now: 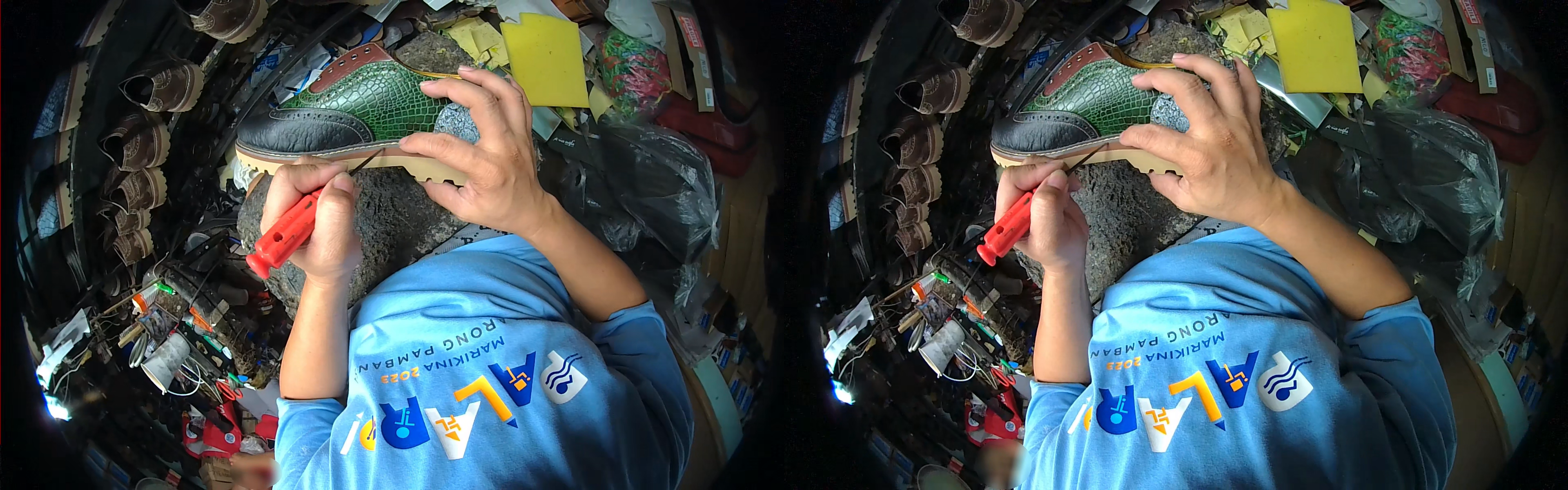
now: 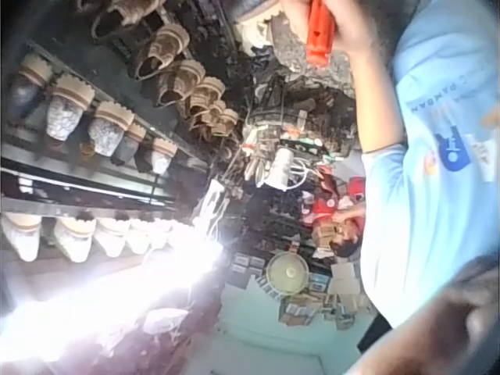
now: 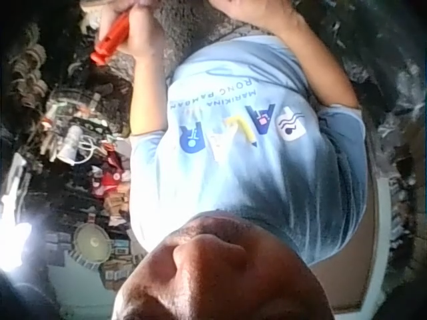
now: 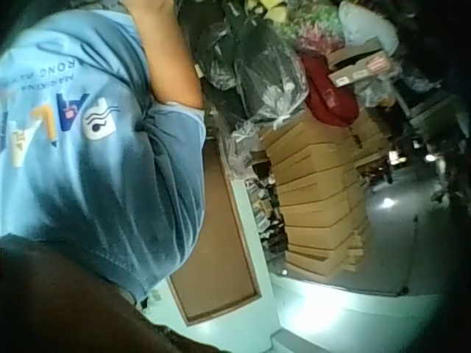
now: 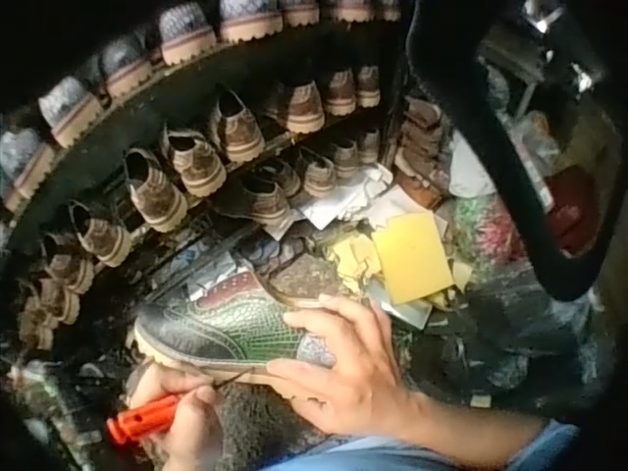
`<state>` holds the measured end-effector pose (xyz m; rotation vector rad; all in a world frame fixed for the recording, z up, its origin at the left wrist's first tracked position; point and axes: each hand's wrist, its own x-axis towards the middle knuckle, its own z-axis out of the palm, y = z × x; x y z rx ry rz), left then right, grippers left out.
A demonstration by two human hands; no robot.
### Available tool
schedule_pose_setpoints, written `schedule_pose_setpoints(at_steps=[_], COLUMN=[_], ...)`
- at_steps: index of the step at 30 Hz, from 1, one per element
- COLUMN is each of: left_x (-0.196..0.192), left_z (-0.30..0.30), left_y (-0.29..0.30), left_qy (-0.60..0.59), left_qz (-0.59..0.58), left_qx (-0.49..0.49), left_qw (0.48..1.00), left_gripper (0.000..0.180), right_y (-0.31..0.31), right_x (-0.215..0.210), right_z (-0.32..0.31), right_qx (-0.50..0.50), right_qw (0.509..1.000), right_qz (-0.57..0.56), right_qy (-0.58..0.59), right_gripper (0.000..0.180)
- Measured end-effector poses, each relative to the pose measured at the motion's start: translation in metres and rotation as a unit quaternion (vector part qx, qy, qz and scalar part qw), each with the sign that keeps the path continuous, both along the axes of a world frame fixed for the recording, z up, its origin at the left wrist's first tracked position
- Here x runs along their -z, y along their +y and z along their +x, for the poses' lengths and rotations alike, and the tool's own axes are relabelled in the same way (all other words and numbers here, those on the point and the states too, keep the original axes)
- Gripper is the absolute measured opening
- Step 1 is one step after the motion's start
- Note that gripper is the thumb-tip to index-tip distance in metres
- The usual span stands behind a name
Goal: Using a manual tool to detail or clean the welt area of a leather shoe.
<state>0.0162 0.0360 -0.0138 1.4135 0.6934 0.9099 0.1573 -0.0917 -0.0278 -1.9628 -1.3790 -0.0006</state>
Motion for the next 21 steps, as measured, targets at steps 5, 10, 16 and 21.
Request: schedule_pose_setpoints(at_steps=[5,10,16,21], left_x=[0.005,0.009,0.015,0.024], left_z=[-0.007,-0.028,-0.071,-0.101], left_y=[0.009,0.018,0.019,0.024], left_qy=[-0.114,-0.135,-0.107,-0.099], left_qz=[-0.069,-0.038,-0.06,-0.055], left_qx=[-0.014,0.005,-0.05,-0.093], left_qw=[0.991,0.99,0.991,0.989], left_gripper=[0.009,0.008,0.007,0.006], right_y=[0.004,0.006,0.006,0.011], right_x=[-0.011,-0.012,-0.014,-0.018], right_z=[0.001,0.004,-0.006,-0.01], right_qx=[-0.012,-0.033,-0.045,-0.045], right_qw=[0.999,0.997,0.996,0.996], right_qz=[-0.05,-0.067,-0.069,-0.071], right_qy=[-0.012,0.01,-0.018,-0.032], right_gripper=[0.056,0.047,0.047,0.043])
